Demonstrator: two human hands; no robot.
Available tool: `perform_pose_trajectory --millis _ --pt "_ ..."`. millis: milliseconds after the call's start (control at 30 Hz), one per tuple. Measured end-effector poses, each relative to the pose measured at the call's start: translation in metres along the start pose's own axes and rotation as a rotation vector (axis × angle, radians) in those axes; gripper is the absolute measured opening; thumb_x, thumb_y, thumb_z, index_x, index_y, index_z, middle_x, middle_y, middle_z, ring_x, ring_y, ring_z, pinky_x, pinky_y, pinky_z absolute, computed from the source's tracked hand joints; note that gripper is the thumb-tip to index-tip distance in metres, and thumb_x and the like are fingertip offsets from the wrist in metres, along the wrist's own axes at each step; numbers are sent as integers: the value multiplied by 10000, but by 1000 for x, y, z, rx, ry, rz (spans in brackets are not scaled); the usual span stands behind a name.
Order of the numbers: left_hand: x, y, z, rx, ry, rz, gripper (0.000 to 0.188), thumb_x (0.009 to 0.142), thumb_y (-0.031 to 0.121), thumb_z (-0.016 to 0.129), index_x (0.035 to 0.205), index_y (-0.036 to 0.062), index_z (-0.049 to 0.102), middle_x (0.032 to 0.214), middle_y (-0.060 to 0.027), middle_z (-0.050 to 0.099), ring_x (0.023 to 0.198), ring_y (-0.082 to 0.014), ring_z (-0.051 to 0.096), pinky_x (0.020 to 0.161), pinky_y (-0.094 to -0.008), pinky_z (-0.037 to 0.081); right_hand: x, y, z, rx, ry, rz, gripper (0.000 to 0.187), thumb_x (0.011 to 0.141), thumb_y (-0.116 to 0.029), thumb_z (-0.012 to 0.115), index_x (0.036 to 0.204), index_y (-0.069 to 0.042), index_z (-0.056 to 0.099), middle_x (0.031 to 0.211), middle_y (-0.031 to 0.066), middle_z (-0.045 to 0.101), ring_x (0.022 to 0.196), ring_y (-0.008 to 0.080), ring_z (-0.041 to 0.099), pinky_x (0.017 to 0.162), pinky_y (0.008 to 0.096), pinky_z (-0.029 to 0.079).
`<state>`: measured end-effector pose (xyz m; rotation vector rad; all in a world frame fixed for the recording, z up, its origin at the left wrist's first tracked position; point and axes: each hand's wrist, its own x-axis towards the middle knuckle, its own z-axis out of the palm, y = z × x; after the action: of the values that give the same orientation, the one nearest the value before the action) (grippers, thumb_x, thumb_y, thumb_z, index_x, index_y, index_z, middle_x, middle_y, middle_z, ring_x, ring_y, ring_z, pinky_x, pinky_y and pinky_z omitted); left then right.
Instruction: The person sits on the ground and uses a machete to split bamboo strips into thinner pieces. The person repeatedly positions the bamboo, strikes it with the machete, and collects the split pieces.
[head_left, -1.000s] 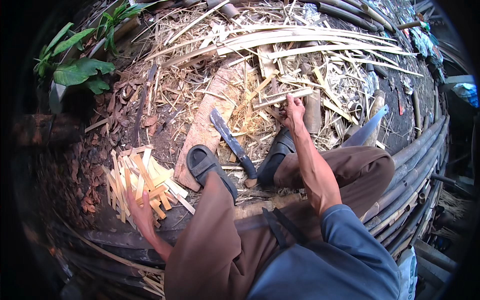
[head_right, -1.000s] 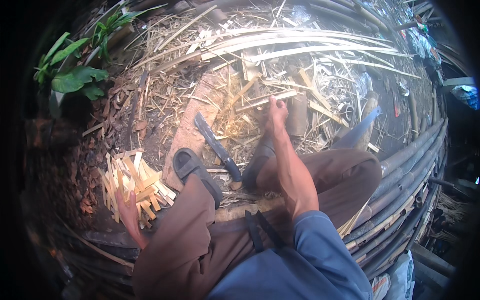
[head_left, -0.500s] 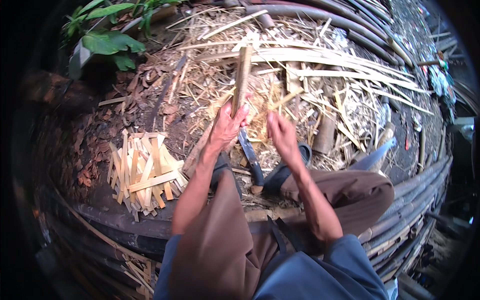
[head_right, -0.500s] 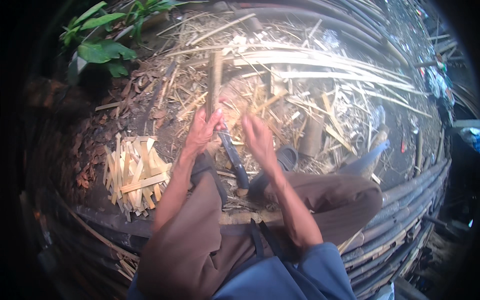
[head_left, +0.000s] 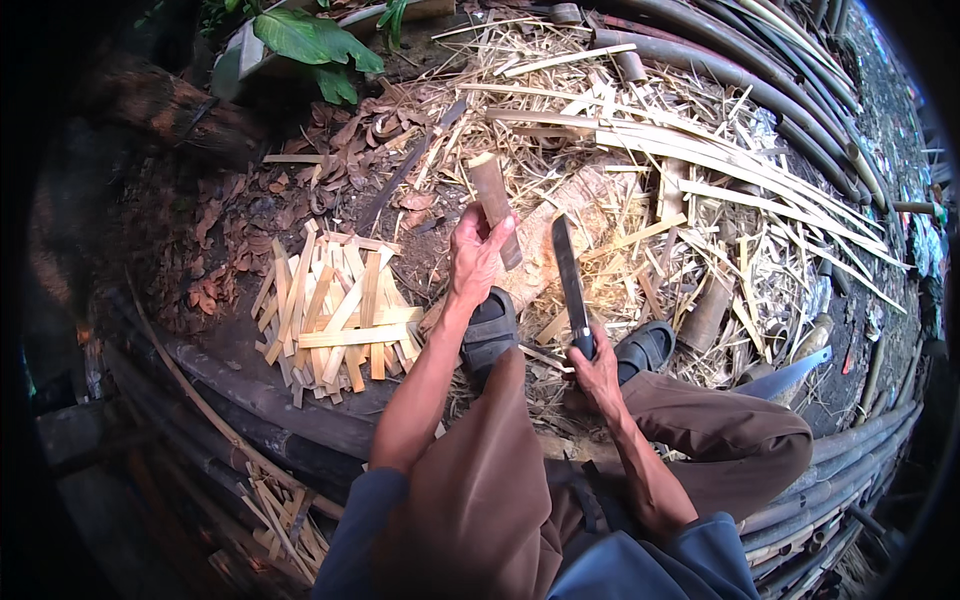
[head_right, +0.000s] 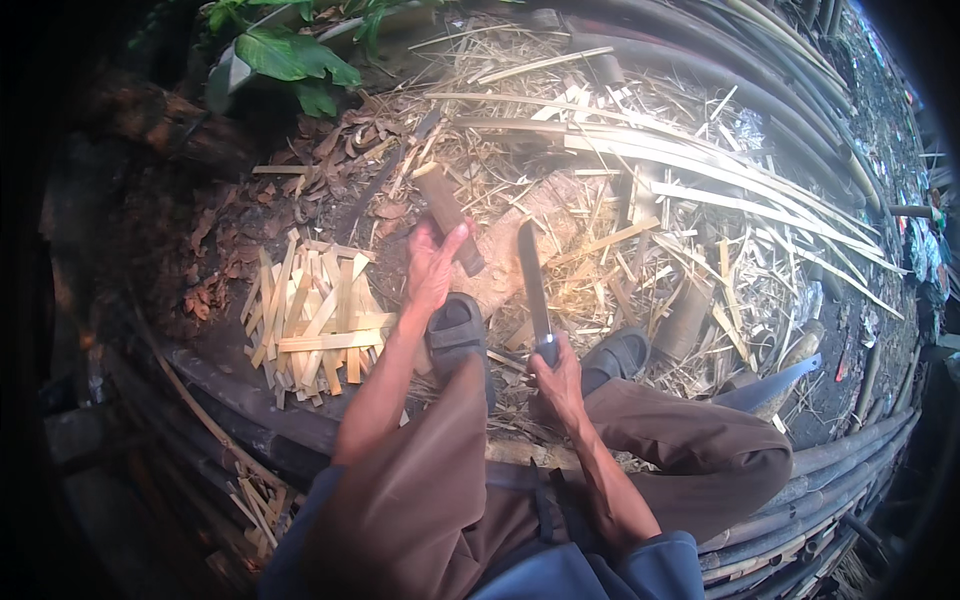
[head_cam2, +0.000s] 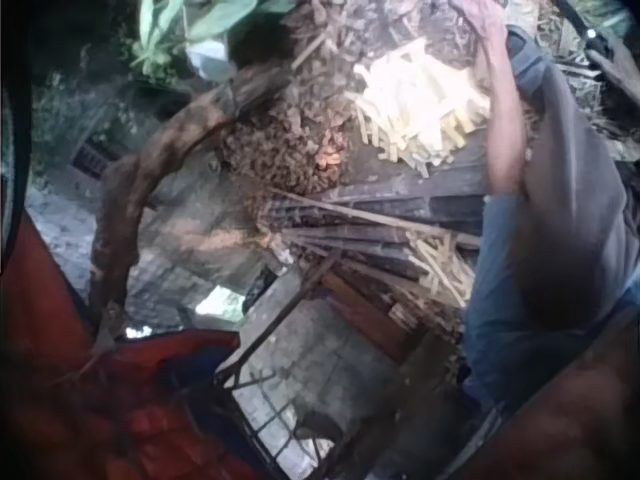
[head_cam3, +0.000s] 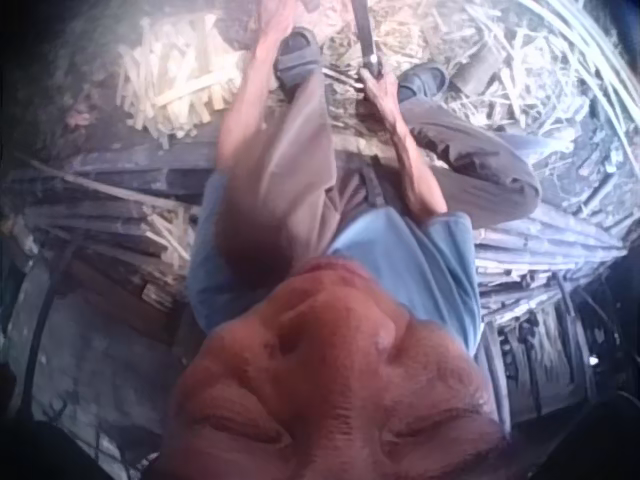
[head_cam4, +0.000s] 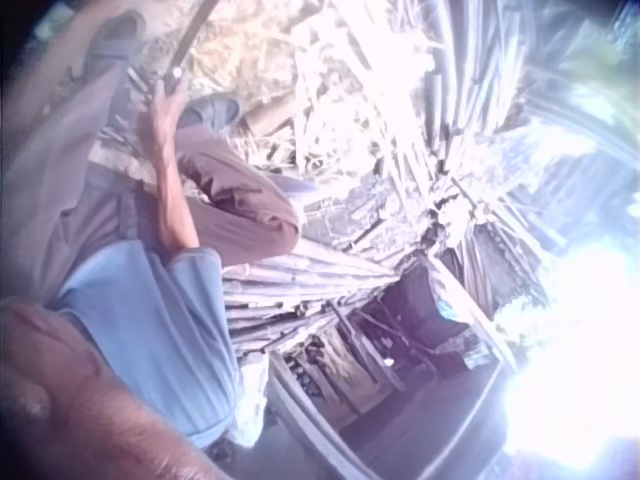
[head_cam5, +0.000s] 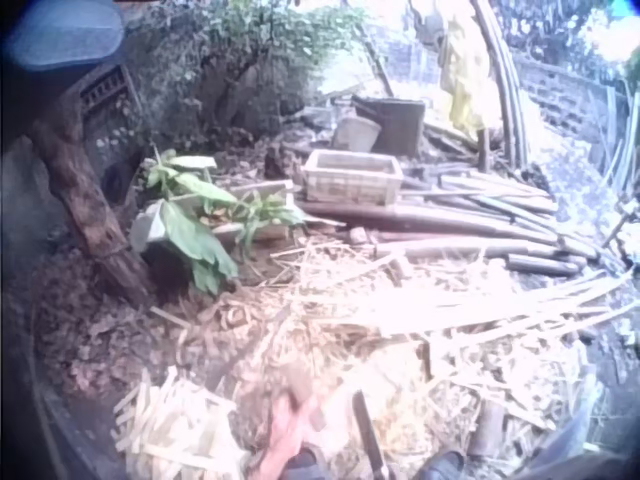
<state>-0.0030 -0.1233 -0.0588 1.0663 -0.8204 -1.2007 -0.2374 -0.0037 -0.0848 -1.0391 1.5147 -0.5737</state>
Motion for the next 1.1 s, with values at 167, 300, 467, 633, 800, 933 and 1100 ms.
perform_pose_trajectory --millis 167,300,467,633,800,933,1100 --pt "3 -22 10 -1 -4 18 297 934 115 668 1191 -12 586 1104 -96 677 1012 -135 626 935 -277 483 -17 -101 -17 37 156 -168 413 929 -175 580 1304 -31 486 834 66 613 704 139 574 634 306 479" --pt "0 -20 10 136 -95 47 255 929 92 672 1158 -17 646 1056 -82 700 940 -121 636 874 -267 516 -31 -132 -33 -16 12 -319 427 970 -168 555 1375 -85 447 853 94 639 736 171 609 671 341 503" --pt "-14 -17 12 204 -187 -9 271 910 71 689 1176 28 667 1001 -57 721 864 -96 649 757 -244 540 -29 -148 -24 -146 -64 -213 395 1028 -302 460 1365 -95 459 748 180 627 716 233 639 677 392 489" --pt "-19 -9 14 498 -237 128 183 886 52 705 1062 1 703 862 -83 735 795 -99 660 711 -273 545 -30 -153 -21 -190 -100 -181 396 1025 -308 457 1351 -83 459 813 231 644 775 319 668 744 432 489" --pt "-17 -12 15 495 -240 136 174 880 60 713 1047 9 707 877 -103 741 795 -126 686 697 -281 547 -29 -151 -21 -204 -102 -179 400 1026 -310 453 1341 -65 468 872 253 652 842 373 667 800 445 479" --pt "-18 -22 0 416 -224 132 182 889 97 713 1055 21 713 846 -78 740 769 -117 680 684 -267 541 -34 -172 -26 -225 -187 -100 398 1031 -321 445 1328 -57 476 918 265 659 905 390 671 826 442 483" --pt "-17 49 -1 1005 -341 177 445 901 151 687 1312 29 568 1133 -177 684 1029 -258 665 906 -339 524 -34 -164 -21 -292 -107 -214 380 1029 -324 467 1312 -71 481 869 271 668 896 444 668 800 466 496"
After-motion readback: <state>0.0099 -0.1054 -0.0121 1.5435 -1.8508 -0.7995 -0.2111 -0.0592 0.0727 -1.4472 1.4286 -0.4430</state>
